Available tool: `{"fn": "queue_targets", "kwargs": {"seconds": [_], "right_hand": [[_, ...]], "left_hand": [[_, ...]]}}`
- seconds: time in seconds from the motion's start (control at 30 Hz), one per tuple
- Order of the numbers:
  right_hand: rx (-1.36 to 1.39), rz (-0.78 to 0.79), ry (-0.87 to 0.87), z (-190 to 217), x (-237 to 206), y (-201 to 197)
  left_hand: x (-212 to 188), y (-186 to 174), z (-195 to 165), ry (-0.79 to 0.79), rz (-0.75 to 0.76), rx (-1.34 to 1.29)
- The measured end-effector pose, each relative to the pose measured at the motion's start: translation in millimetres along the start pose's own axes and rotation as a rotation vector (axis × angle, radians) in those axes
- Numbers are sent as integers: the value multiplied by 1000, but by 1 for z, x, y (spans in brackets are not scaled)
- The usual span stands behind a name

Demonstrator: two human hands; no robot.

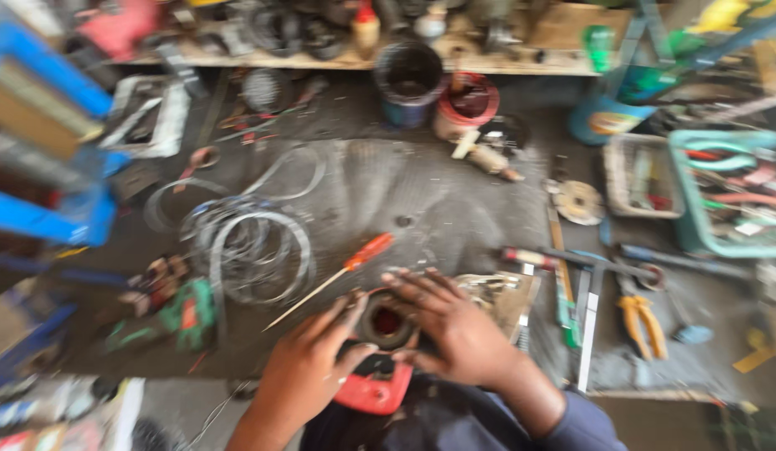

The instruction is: The person cleans a small motor and a red plastic housing using a blue air blower and a brush. They blow out debris from the motor and housing, then scrub the housing with the brush.

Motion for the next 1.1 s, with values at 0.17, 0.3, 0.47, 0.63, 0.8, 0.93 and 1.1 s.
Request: {"fn": "queue_targets", "kwargs": {"seconds": [0.17,0.3,0.47,0.63,0.8,0.93,1.1], "right_hand": [[76,-120,-17,-5,-18,-8],[110,-279,-90,1,-27,-17],[137,-315,-71,-4,-30,-14],[84,-366,-146,-4,-34,-9],[220,-443,83,-20,-37,-3],[330,-417,292,-34,-36,0],[145,-283,11,-9,-22,-3]], "left_hand": [[1,27,33,-387,117,-278],[1,21,42,-428,21,-428],[2,26,51,-542,67,-474],[5,28,52,-633,100,-421],[8,10,37,-436,-14,-429],[7,-9,13,-113,-120,-241],[5,-7,13,-122,-111,-312]]}}
Point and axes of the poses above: each hand's wrist, its own x-axis towards the middle knuckle, its own y-axis out of the palm, z = x × y, the point moved 8 cm from there along x, towards the middle knuckle, and after that the axes turned 8 degrees about z, right-handed, at the moved point
